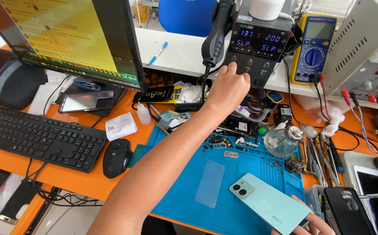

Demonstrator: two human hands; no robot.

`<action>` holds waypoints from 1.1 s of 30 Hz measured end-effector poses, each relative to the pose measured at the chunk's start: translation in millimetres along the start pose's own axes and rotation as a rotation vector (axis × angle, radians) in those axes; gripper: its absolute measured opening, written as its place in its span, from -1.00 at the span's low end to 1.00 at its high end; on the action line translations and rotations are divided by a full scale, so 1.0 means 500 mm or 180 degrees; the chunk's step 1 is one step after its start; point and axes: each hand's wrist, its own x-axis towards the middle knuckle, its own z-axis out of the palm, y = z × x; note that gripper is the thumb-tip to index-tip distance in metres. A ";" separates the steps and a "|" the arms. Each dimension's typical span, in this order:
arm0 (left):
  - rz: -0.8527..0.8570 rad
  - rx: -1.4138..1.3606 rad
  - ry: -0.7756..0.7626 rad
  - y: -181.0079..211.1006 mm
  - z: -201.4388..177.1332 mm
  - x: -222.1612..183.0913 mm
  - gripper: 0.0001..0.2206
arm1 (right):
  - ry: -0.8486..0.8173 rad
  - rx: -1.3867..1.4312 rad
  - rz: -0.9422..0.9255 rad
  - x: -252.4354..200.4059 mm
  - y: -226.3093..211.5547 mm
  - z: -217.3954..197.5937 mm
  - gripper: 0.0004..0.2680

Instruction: The person uses a heat gun to warm the back cover of a mobile phone and then pries it open with a plastic tool to expose the internal parts.

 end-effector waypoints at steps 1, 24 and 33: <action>0.0005 0.0021 -0.0010 0.000 -0.002 0.000 -0.83 | 0.0060 0.0208 0.0244 -0.015 -0.013 0.011 -0.58; -0.0083 -0.0014 0.0356 -0.062 -0.098 0.023 -0.89 | -0.1573 0.0530 0.2029 0.726 0.238 -0.276 -0.38; 0.0729 0.0488 0.0646 -0.350 -0.098 0.038 -0.36 | -0.0055 0.0026 0.0281 0.053 0.011 -0.031 -0.41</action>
